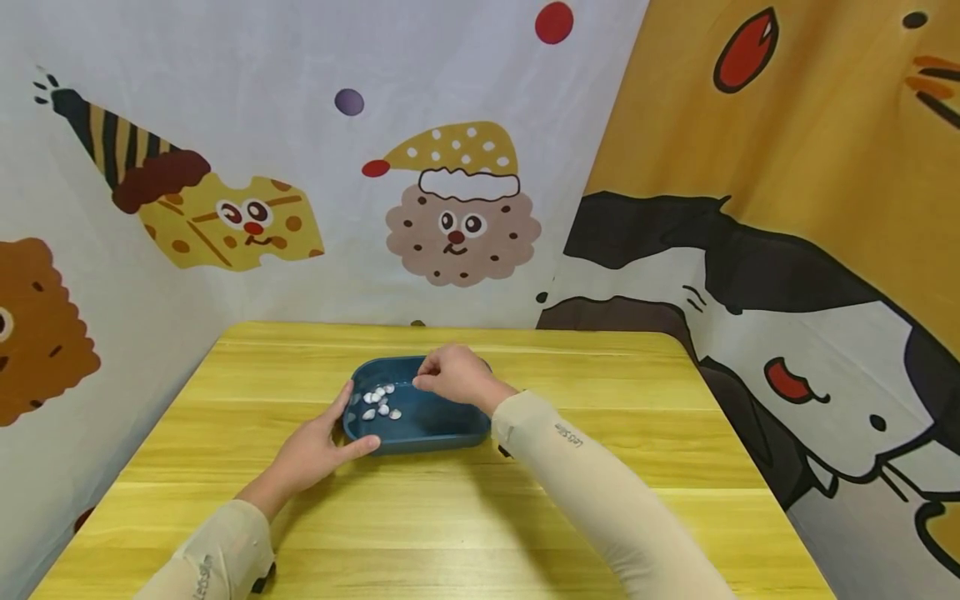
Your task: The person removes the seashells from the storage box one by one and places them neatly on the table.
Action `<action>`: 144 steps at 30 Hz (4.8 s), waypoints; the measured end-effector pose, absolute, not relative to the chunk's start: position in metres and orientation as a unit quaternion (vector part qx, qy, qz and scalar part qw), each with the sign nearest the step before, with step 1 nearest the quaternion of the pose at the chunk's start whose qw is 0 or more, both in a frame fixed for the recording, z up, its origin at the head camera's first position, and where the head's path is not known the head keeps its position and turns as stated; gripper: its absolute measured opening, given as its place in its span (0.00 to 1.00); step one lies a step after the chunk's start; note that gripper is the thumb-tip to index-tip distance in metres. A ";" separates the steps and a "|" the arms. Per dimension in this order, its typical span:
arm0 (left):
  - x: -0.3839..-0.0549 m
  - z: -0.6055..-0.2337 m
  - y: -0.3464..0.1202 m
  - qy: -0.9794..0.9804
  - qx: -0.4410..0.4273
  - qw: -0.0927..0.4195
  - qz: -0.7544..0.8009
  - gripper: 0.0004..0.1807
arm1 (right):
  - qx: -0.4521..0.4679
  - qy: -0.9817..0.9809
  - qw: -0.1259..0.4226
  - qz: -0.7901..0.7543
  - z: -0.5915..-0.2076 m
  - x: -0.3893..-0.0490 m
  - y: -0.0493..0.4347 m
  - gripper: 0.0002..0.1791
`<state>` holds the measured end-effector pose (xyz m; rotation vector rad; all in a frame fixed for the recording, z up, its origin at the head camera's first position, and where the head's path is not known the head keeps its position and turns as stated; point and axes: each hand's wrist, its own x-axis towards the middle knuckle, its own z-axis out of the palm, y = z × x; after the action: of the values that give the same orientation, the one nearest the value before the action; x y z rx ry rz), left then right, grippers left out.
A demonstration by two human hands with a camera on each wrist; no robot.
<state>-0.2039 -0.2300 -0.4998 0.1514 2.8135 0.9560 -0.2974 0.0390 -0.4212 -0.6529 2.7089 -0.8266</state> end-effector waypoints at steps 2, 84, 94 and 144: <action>-0.204 -0.500 -0.231 0.942 0.050 0.082 0.321 0.67 | -0.232 0.928 0.124 -0.263 -0.431 -0.294 0.026 0.08; -0.201 -0.502 -0.231 0.941 0.064 0.073 0.323 0.64 | -0.033 0.937 0.086 -0.337 -0.465 -0.280 0.237 0.11; -0.201 -0.501 -0.230 0.939 0.072 0.072 0.329 0.65 | -0.027 0.947 0.093 -0.305 -0.486 -0.282 0.233 0.09; -0.201 -0.501 -0.231 0.939 0.065 0.069 0.332 0.63 | -0.009 0.927 0.098 -0.363 -0.468 -0.297 0.244 0.20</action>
<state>-0.2013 -0.2307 -0.5012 0.1945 2.8261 0.9989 -0.2971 0.2445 -0.4683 -0.0265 2.7425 -1.0732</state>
